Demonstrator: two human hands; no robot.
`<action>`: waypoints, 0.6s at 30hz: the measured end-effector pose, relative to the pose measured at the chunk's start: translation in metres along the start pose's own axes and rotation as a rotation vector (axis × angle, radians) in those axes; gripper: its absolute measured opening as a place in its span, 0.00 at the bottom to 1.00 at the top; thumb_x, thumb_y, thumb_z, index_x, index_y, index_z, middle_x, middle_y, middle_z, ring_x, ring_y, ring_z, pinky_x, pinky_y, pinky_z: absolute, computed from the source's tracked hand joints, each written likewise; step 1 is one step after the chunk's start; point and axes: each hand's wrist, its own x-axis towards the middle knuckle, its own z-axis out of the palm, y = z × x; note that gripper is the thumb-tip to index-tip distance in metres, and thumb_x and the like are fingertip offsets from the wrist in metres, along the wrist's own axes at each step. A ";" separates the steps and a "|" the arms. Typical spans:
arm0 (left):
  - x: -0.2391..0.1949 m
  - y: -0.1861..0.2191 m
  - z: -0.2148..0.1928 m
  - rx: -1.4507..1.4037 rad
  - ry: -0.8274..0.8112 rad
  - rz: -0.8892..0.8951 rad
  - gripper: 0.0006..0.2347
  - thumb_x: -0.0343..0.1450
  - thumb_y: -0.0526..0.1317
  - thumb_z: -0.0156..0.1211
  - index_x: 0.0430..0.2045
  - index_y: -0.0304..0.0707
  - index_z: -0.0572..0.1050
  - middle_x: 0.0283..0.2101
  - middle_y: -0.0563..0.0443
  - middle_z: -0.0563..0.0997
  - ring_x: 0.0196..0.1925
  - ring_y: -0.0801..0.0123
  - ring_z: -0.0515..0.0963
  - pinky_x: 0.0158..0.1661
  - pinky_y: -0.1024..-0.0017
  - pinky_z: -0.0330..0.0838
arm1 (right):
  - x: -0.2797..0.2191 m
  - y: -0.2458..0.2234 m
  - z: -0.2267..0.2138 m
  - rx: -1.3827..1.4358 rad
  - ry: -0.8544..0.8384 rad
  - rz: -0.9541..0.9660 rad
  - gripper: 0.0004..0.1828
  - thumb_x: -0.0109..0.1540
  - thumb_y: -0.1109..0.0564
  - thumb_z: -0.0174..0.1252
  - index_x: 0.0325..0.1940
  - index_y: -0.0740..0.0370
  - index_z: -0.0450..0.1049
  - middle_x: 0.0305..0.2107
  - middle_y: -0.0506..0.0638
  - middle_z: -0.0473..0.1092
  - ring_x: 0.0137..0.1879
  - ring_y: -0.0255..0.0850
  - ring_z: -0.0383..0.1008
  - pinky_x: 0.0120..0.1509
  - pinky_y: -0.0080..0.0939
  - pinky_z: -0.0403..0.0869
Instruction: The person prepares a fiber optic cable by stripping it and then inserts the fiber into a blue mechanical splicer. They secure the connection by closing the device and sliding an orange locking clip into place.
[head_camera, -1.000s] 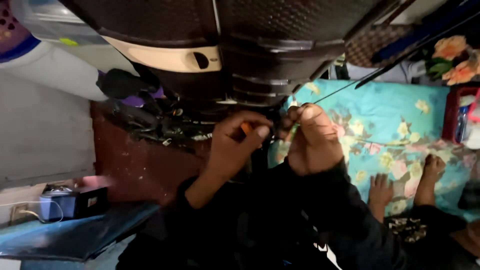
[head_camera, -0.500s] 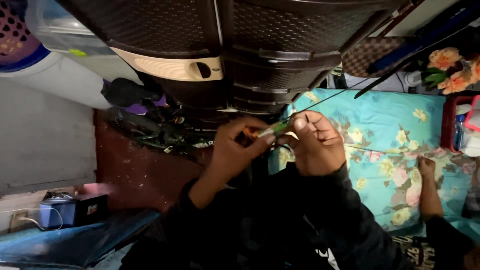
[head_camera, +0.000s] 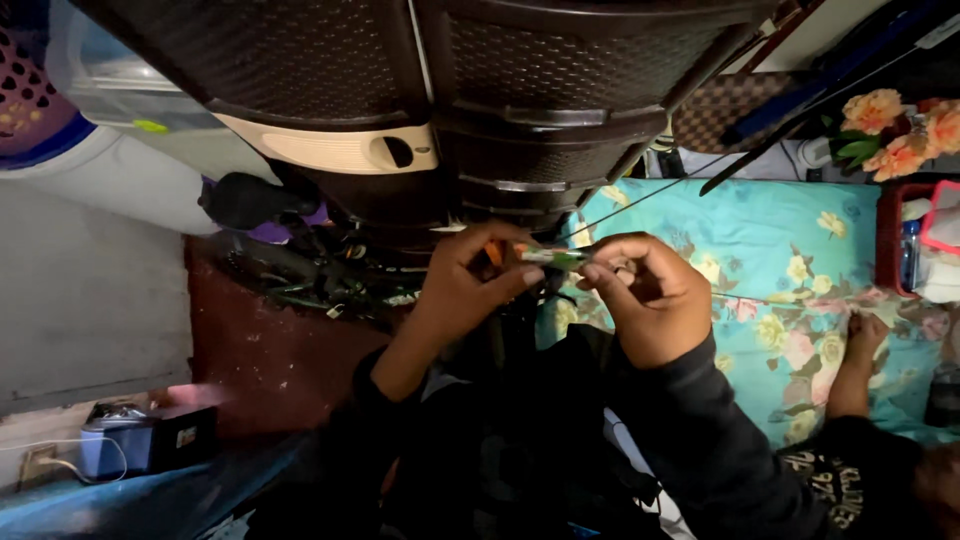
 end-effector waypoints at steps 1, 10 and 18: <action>0.001 0.000 0.002 -0.116 -0.007 -0.075 0.10 0.70 0.39 0.71 0.42 0.36 0.80 0.32 0.58 0.80 0.31 0.82 0.76 0.33 0.80 0.72 | -0.001 -0.001 0.000 0.002 0.000 -0.042 0.07 0.65 0.70 0.60 0.47 0.68 0.74 0.39 0.50 0.75 0.44 0.35 0.78 0.50 0.34 0.77; 0.004 -0.009 0.010 -0.121 -0.001 -0.080 0.07 0.72 0.40 0.68 0.39 0.37 0.81 0.31 0.57 0.79 0.29 0.82 0.76 0.29 0.79 0.69 | -0.002 -0.001 -0.007 -0.075 -0.055 -0.171 0.05 0.64 0.72 0.59 0.44 0.71 0.75 0.45 0.53 0.72 0.46 0.36 0.74 0.50 0.33 0.73; -0.001 -0.026 0.016 -0.025 0.003 0.050 0.05 0.71 0.37 0.67 0.36 0.37 0.81 0.33 0.55 0.81 0.33 0.78 0.77 0.35 0.76 0.72 | -0.009 0.014 -0.018 -0.015 -0.039 -0.037 0.08 0.67 0.68 0.56 0.48 0.72 0.78 0.44 0.54 0.76 0.44 0.38 0.79 0.51 0.35 0.77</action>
